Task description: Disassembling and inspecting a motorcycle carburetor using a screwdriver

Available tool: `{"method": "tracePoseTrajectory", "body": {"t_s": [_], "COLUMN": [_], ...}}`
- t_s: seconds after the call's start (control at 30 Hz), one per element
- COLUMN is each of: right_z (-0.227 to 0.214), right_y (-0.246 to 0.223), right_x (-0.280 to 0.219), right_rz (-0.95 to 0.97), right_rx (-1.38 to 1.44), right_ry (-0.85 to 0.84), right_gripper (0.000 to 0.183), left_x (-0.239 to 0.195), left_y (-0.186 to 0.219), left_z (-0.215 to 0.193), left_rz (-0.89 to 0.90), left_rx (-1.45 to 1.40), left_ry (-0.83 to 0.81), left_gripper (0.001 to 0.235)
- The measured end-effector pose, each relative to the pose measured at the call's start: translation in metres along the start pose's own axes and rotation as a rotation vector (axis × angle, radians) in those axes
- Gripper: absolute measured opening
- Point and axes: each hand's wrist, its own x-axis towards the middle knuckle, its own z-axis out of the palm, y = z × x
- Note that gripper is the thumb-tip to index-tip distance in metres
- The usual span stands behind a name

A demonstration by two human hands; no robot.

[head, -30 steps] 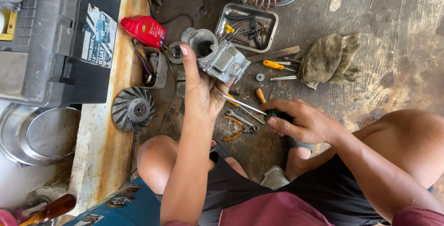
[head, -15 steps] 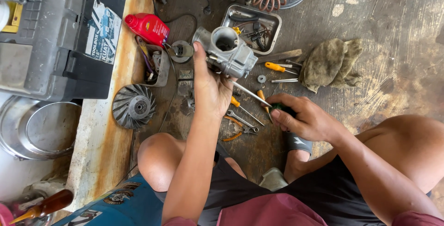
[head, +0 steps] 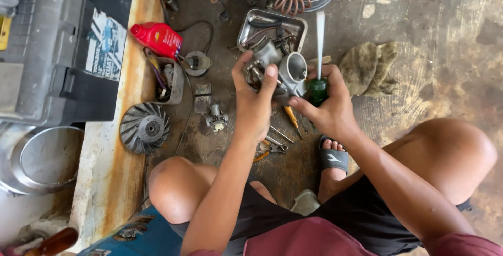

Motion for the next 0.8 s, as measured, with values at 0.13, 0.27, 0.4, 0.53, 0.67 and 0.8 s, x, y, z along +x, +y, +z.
{"method": "tracePoseTrajectory", "body": {"t_s": [0.13, 0.27, 0.4, 0.53, 0.67, 0.8], "right_z": [-0.007, -0.011, -0.01, -0.005, -0.002, 0.002], "right_y": [0.003, 0.007, 0.005, -0.001, -0.006, 0.002], "right_x": [0.005, 0.01, 0.011, 0.007, 0.004, 0.0], "right_rz": [0.071, 0.175, 0.238, 0.282, 0.314, 0.272], "right_rx": [0.239, 0.389, 0.486, 0.513, 0.531, 0.537], "right_ry": [-0.005, 0.041, 0.092, 0.087, 0.114, 0.065], "right_gripper": [0.055, 0.042, 0.035, 0.032, 0.033, 0.029], "left_x": [-0.002, -0.001, 0.011, 0.017, 0.011, 0.004], "left_y": [-0.007, 0.002, -0.012, -0.03, -0.035, -0.02], "left_z": [0.006, 0.0, -0.018, -0.016, 0.004, 0.033], "left_rz": [-0.09, -0.144, 0.026, 0.062, 0.119, -0.039], "left_rx": [-0.019, 0.082, 0.571, 0.388, 0.222, -0.016], "left_ry": [-0.003, -0.032, 0.029, 0.03, 0.072, 0.128], "left_gripper": [0.1, 0.08, 0.076, 0.075, 0.078, 0.124]}}
